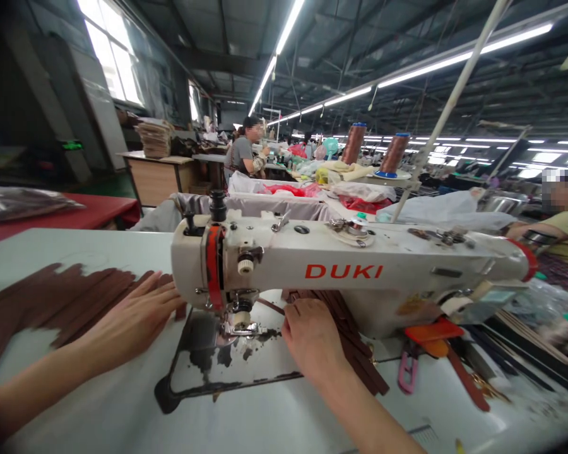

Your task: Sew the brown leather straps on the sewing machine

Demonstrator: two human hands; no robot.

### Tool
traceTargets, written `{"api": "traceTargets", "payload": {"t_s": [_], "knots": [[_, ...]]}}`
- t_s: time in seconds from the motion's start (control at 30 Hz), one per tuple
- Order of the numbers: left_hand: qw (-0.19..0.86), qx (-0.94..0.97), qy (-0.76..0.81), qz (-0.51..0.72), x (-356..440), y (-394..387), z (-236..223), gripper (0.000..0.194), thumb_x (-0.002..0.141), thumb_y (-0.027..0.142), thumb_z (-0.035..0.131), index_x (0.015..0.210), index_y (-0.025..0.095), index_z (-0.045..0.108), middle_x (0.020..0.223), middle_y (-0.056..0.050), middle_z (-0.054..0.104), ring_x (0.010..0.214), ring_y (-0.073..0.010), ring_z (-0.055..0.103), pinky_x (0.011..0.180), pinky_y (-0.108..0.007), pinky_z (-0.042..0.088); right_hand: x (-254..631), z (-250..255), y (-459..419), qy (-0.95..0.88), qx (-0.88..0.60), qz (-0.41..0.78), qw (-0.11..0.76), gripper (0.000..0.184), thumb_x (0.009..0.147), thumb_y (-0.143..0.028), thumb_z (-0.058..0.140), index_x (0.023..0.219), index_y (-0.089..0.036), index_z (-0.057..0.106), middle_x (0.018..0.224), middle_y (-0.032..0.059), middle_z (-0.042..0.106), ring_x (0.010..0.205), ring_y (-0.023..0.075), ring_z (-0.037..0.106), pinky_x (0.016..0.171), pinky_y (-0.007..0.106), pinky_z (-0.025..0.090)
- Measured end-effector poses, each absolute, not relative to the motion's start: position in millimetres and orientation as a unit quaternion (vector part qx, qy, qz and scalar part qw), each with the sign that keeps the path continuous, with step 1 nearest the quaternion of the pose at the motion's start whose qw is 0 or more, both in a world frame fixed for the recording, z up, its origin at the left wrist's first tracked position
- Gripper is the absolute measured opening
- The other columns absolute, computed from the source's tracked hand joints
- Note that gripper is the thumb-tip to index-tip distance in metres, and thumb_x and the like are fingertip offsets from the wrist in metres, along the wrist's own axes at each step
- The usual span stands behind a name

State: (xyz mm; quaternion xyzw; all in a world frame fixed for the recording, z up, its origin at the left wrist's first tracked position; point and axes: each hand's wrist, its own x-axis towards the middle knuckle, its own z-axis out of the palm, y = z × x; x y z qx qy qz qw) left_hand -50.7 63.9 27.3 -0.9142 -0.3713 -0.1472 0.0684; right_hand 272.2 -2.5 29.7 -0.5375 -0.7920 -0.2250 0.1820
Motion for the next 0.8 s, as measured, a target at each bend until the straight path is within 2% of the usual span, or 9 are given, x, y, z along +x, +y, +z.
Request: {"api": "traceTargets", "payload": {"t_s": [0.07, 0.13, 0.2, 0.27, 0.33, 0.47, 0.63, 0.8], "knots": [[0.094, -0.902, -0.385, -0.173, -65.6, 50.6, 24.7, 0.043, 0.087, 0.01, 0.041, 0.125, 0.016, 0.058, 0.135, -0.012, 0.058, 0.128, -0.0285, 0.051, 0.116, -0.058, 0.021, 270.1, 25.7, -23.5, -0.804, -0.494, -0.215, 0.25, 0.023, 0.093, -0.009, 0.046, 0.099, -0.013, 0.067, 0.083, 0.0073, 0.067, 0.069, 0.0178, 0.064, 0.066, 0.03, 0.052], [0.101, -0.889, -0.392, -0.215, -64.5, 30.7, 20.6, 0.042, 0.091, 0.017, 0.044, 0.132, 0.018, 0.052, 0.134, -0.011, 0.059, 0.123, -0.0261, 0.055, 0.113, -0.049, 0.034, 257.1, 16.4, -45.0, -0.834, -0.41, -0.171, 0.328, 0.023, 0.096, -0.012, 0.047, 0.109, -0.017, 0.065, 0.087, 0.0055, 0.069, 0.067, 0.0148, 0.064, 0.06, 0.024, 0.051], [0.07, -0.885, -0.387, -0.249, -49.1, 10.1, 15.9, 0.038, 0.092, 0.016, 0.043, 0.129, 0.019, 0.054, 0.122, -0.009, 0.065, 0.109, -0.0227, 0.063, 0.101, -0.04, 0.049, 235.6, 5.4, -58.4, -0.85, -0.35, -0.146, 0.365, 0.025, 0.098, -0.013, 0.043, 0.094, -0.019, 0.067, 0.07, 0.0022, 0.066, 0.056, 0.0144, 0.059, 0.052, 0.024, 0.05], [0.032, -0.901, -0.349, -0.257, -28.4, -5.0, 10.6, 0.041, 0.089, 0.009, 0.039, 0.125, 0.02, 0.056, 0.114, -0.007, 0.068, 0.101, -0.0201, 0.066, 0.094, -0.035, 0.054, 214.1, -2.4, -59.8, -0.875, -0.315, -0.119, 0.347, 0.035, 0.099, -0.01, 0.036, 0.084, -0.018, 0.066, 0.063, 0.0014, 0.063, 0.054, 0.0144, 0.057, 0.051, 0.024, 0.05], [0.012, -0.914, -0.309, -0.263, -12.3, -11.5, 4.7, 0.05, 0.084, 0.004, 0.039, 0.129, 0.018, 0.054, 0.117, -0.008, 0.068, 0.105, -0.0199, 0.065, 0.095, -0.034, 0.055, 200.6, -5.1, -52.0, -0.895, -0.305, -0.096, 0.311, 0.038, 0.099, -0.007, 0.034, 0.08, -0.016, 0.066, 0.065, 0.0029, 0.063, 0.057, 0.0151, 0.058, 0.053, 0.024, 0.051], [0.022, -0.916, -0.285, -0.28, -3.3, -8.1, -2.6, 0.057, 0.079, 0.002, 0.04, 0.133, 0.013, 0.05, 0.129, -0.011, 0.063, 0.118, -0.0206, 0.06, 0.101, -0.034, 0.05, 199.5, -1.5, -32.2, -0.905, -0.307, -0.079, 0.284, 0.032, 0.096, -0.006, 0.037, 0.086, -0.01, 0.068, 0.074, 0.0083, 0.066, 0.065, 0.0189, 0.06, 0.06, 0.027, 0.055], [0.061, -0.923, -0.276, -0.261, 0.0, -2.7, 7.4, 0.051, 0.077, 0.003, 0.04, 0.124, 0.009, 0.057, 0.122, -0.012, 0.067, 0.114, -0.02, 0.064, 0.102, -0.03, 0.048, 203.5, -1.6, -22.4, -0.907, -0.293, -0.022, 0.3, 0.028, 0.095, -0.007, 0.04, 0.101, -0.005, 0.067, 0.084, 0.0125, 0.068, 0.077, 0.0212, 0.061, 0.072, 0.031, 0.059], [0.091, -0.92, -0.259, -0.28, 7.7, 3.2, 9.1, 0.046, 0.076, 0.002, 0.039, 0.117, 0.006, 0.06, 0.116, -0.014, 0.07, 0.107, -0.0234, 0.067, 0.1, -0.035, 0.05, 199.6, -5.0, -18.6, -0.903, -0.292, -0.021, 0.315, 0.03, 0.094, -0.006, 0.04, 0.104, -0.002, 0.068, 0.086, 0.0141, 0.068, 0.08, 0.023, 0.062, 0.075, 0.033, 0.059]]}}
